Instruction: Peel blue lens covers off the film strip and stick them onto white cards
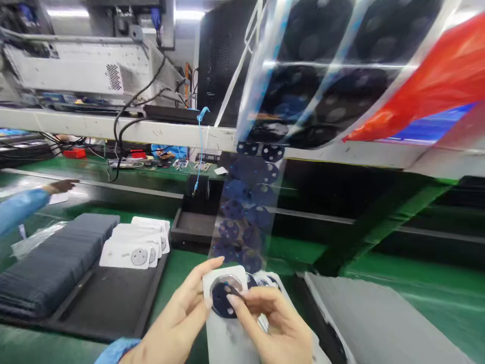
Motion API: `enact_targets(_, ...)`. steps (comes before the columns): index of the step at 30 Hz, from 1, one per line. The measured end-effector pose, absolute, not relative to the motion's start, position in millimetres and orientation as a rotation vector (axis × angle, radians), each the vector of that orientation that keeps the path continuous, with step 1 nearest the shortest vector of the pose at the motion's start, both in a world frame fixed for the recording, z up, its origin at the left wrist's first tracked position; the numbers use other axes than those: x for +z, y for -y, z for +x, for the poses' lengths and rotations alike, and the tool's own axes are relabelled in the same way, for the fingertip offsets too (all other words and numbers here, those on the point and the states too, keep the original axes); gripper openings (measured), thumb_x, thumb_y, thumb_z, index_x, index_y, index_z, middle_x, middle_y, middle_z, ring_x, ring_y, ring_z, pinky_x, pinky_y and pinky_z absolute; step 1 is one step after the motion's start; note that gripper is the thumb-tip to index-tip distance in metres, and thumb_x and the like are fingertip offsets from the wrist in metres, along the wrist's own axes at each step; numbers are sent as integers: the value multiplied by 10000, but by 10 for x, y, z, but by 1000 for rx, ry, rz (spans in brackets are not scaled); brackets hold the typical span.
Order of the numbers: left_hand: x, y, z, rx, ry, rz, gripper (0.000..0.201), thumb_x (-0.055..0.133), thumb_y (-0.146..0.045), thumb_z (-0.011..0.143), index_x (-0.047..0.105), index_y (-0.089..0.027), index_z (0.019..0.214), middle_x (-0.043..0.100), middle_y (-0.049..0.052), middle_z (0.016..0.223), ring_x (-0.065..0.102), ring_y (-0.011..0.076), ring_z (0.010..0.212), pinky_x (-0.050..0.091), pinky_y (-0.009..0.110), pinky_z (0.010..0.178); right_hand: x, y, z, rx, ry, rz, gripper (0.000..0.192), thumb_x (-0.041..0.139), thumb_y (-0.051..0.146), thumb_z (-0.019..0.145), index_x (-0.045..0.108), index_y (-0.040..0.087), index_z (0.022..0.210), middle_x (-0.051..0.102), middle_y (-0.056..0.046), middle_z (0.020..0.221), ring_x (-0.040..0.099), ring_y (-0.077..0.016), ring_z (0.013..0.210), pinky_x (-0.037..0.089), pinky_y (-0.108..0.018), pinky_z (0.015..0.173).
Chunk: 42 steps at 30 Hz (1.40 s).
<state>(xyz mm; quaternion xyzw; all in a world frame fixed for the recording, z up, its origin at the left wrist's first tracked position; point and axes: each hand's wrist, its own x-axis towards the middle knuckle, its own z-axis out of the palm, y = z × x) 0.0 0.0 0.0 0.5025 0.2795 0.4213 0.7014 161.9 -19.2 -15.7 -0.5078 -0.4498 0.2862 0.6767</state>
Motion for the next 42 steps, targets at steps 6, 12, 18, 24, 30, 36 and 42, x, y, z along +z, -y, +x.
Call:
enact_targets(6, -6, -2, 22, 946, -638, 1122, 453, 608, -412, 997, 537, -364, 1441, 709, 26, 1364, 644, 234, 1256, 463, 326, 1083, -144, 192, 1617, 679, 1010, -1141, 116, 839, 243, 715, 724, 252, 706, 705, 35, 619, 594, -114, 516, 472, -204, 503)
enact_targets(12, -16, -4, 17, 952, -636, 1122, 460, 608, -410, 997, 530, -357, 1447, 712, 32, 1355, 652, 242, 1242, 472, 338, 1072, -104, 214, 1608, 723, 965, -1159, 126, 846, 248, 704, 720, 254, 697, 705, 34, 625, 613, -109, 538, 477, -188, 521)
enact_targets(18, -7, -21, 6, 951, -646, 1122, 462, 605, -410, 998, 522, -359, 1450, 719, 28, 1341, 655, 234, 1233, 463, 326, 1075, -99, 227, 1604, 728, 967, -1168, 135, 849, 237, 699, 714, 251, 698, 695, 35, 621, 608, -114, 533, 489, -197, 529)
enact_targets(24, -7, 13, 7, 941, -648, 1142, 470, 602, -435, 995, 520, -356, 1451, 704, 34, 1364, 643, 241, 1252, 457, 335, 1088, -101, 223, 1604, 723, 986, -1182, 134, 854, 243, 701, 721, 252, 697, 701, 34, 633, 602, -107, 534, 475, -189, 522)
enact_targets(30, -8, 5, 12, 951, -656, 1142, 472, 604, -438, 993, 523, -356, 1450, 705, 38, 1364, 641, 247, 1259, 458, 343, 1093, -131, 212, 1606, 693, 1013, -1160, 123, 843, 231, 719, 723, 250, 701, 699, 33, 630, 597, -108, 534, 477, -190, 518)
enact_targets(36, 0, 19, 17, 957, -651, 1138, 467, 586, -426, 1004, 510, -357, 1460, 694, 46, 1386, 623, 256, 1295, 444, 362, 1127, -194, 200, 1580, 600, 1061, -1092, 109, 830, 206, 744, 732, 253, 749, 697, 40, 630, 601, -107, 516, 481, -197, 503)
enact_targets(42, -17, 36, 51, 970, -707, 1225, 496, 598, -409, 1001, 484, -334, 1477, 686, 56, 1396, 649, 238, 1260, 479, 320, 1101, -269, 178, 1565, 431, 1155, -1039, 110, 807, 190, 784, 728, 266, 796, 697, 51, 651, 615, -96, 522, 494, -173, 489)
